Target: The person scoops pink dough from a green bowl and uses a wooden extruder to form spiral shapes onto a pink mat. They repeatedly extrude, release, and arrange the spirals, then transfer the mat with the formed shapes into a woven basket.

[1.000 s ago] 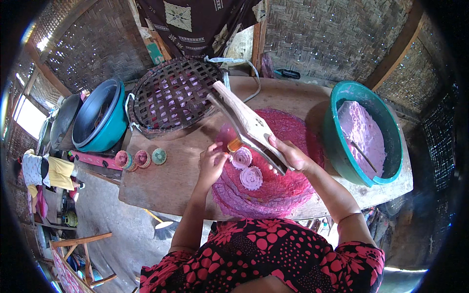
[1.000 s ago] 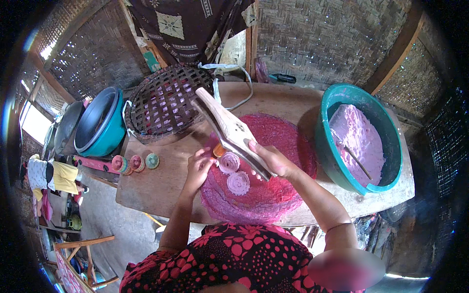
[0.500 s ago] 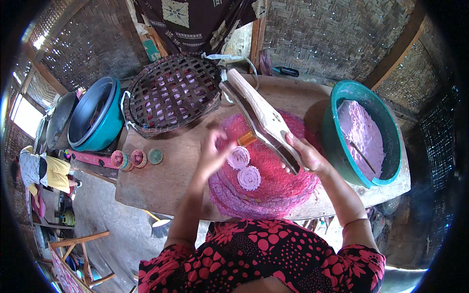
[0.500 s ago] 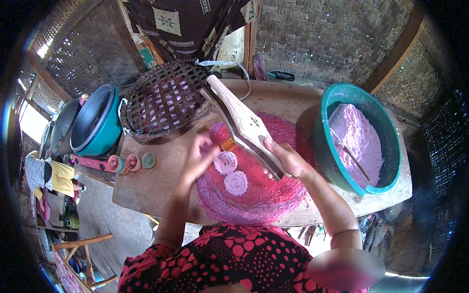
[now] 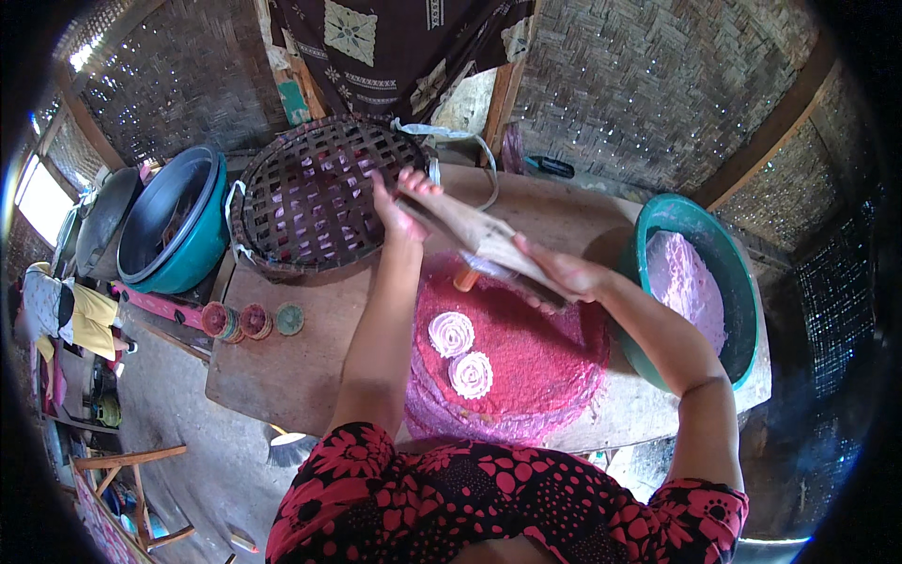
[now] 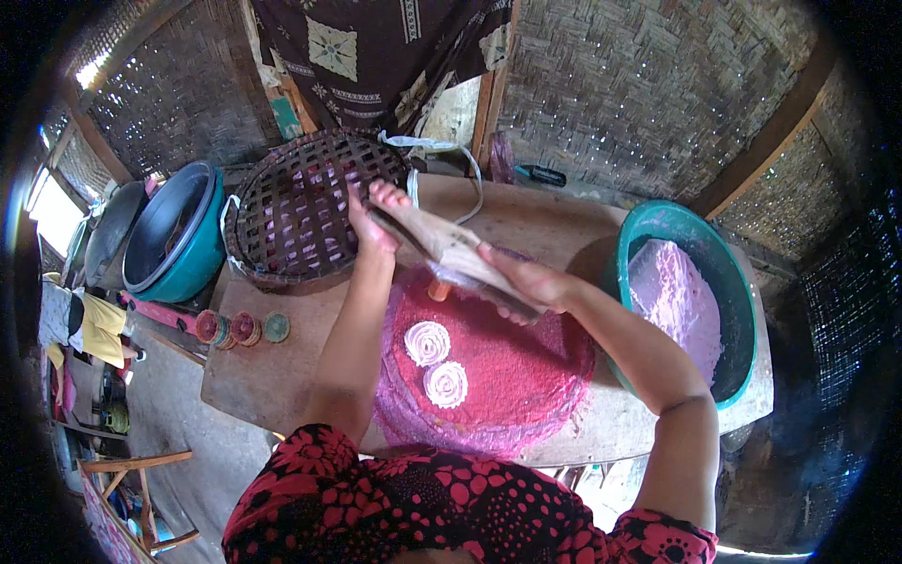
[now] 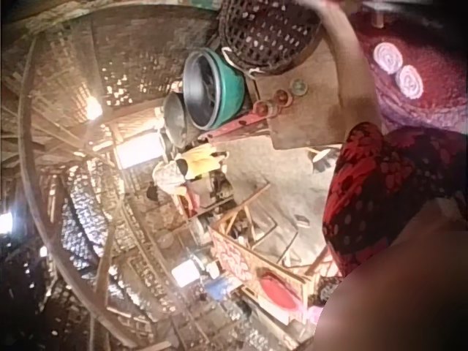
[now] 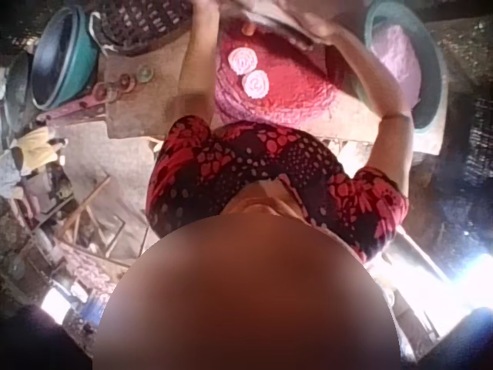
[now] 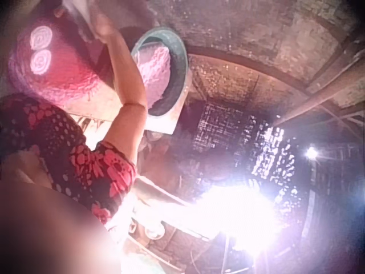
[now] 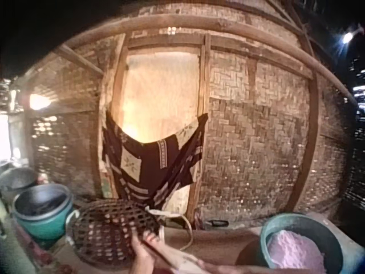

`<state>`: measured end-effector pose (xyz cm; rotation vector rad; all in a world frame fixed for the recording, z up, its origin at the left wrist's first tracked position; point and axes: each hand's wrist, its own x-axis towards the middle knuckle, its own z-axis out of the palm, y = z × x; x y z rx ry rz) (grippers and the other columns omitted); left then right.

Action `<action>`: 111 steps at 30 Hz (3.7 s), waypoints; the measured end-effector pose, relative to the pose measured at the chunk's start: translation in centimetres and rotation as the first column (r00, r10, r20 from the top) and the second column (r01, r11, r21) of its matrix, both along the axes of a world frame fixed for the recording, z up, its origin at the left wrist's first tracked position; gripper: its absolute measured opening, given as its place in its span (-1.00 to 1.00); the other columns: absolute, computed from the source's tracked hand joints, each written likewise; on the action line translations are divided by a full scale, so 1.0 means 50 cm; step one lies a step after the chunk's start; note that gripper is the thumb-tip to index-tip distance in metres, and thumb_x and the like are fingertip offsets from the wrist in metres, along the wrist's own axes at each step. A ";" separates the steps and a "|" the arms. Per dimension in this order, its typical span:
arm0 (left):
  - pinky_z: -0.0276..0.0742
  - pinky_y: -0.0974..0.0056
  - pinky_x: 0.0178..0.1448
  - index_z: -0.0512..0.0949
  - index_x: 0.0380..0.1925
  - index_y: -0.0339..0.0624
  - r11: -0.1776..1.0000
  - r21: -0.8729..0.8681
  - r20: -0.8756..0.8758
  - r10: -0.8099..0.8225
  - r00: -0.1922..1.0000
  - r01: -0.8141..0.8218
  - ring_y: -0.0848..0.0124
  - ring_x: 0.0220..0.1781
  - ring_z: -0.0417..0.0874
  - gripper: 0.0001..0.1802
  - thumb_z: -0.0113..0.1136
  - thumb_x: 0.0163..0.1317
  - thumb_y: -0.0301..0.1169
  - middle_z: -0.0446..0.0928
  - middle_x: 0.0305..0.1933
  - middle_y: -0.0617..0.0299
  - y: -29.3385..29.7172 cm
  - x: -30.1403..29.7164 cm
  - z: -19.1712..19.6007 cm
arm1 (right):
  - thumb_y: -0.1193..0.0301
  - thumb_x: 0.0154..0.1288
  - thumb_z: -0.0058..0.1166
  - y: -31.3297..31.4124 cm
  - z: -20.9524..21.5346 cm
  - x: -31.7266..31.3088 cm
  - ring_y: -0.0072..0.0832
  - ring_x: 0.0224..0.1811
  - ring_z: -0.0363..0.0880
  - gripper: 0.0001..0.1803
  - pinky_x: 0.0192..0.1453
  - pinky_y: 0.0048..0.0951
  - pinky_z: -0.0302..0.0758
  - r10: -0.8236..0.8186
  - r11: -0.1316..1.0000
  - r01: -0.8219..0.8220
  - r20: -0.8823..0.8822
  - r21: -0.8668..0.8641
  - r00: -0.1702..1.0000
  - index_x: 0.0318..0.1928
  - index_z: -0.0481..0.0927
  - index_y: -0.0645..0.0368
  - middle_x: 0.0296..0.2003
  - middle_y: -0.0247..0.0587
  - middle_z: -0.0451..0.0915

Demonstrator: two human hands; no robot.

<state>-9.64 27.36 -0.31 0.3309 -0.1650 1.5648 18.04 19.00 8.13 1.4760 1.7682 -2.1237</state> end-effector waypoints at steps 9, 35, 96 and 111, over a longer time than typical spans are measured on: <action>0.33 0.26 -0.16 0.40 -0.48 0.07 0.996 0.049 0.111 0.072 0.991 -0.077 0.49 -0.48 0.33 -0.50 -0.10 0.40 0.20 0.33 -0.56 0.46 -0.011 -0.030 -0.039 | -0.50 0.33 -0.52 0.022 0.001 -0.027 -0.58 -0.65 0.44 -0.10 -0.63 -0.50 0.39 0.099 0.994 -0.100 0.047 0.032 0.994 -0.22 0.54 0.08 -0.58 -0.34 0.43; 0.30 0.25 -0.27 0.44 -0.60 0.06 0.980 0.131 0.098 -0.162 0.982 0.149 0.44 -0.61 0.28 -0.33 -0.28 0.39 0.32 0.30 -0.69 0.41 0.019 0.035 0.060 | -0.39 0.39 -0.27 -0.006 0.023 0.024 -0.59 -0.76 0.37 -0.21 -0.77 -0.50 0.24 -0.206 0.899 0.112 0.185 0.423 0.961 -0.33 0.59 0.14 -0.70 -0.34 0.41; 0.18 -0.18 0.35 0.54 0.22 -0.17 0.824 0.566 -0.289 0.175 -0.941 -0.020 -0.06 0.34 0.31 -0.40 0.03 0.38 0.02 0.21 0.54 0.22 -0.378 0.066 -0.145 | -0.49 0.28 -0.23 0.000 0.032 0.109 -0.58 -0.74 0.37 -0.19 -0.70 -0.51 0.29 -0.462 0.846 0.506 -0.242 0.169 0.853 -0.35 0.52 0.08 -0.67 -0.34 0.43; 0.43 0.14 0.26 0.51 -0.16 -0.27 0.713 0.603 -0.793 0.584 -0.175 -0.358 0.17 0.16 0.55 -0.57 0.52 0.10 -0.31 0.51 0.16 -0.09 -0.393 0.042 0.155 | -0.43 0.37 -0.36 -0.192 0.171 0.078 -0.61 -0.71 0.43 -0.14 -0.69 -0.54 0.33 -0.217 0.916 0.307 -0.323 0.259 0.921 -0.13 0.60 0.14 -0.64 -0.31 0.47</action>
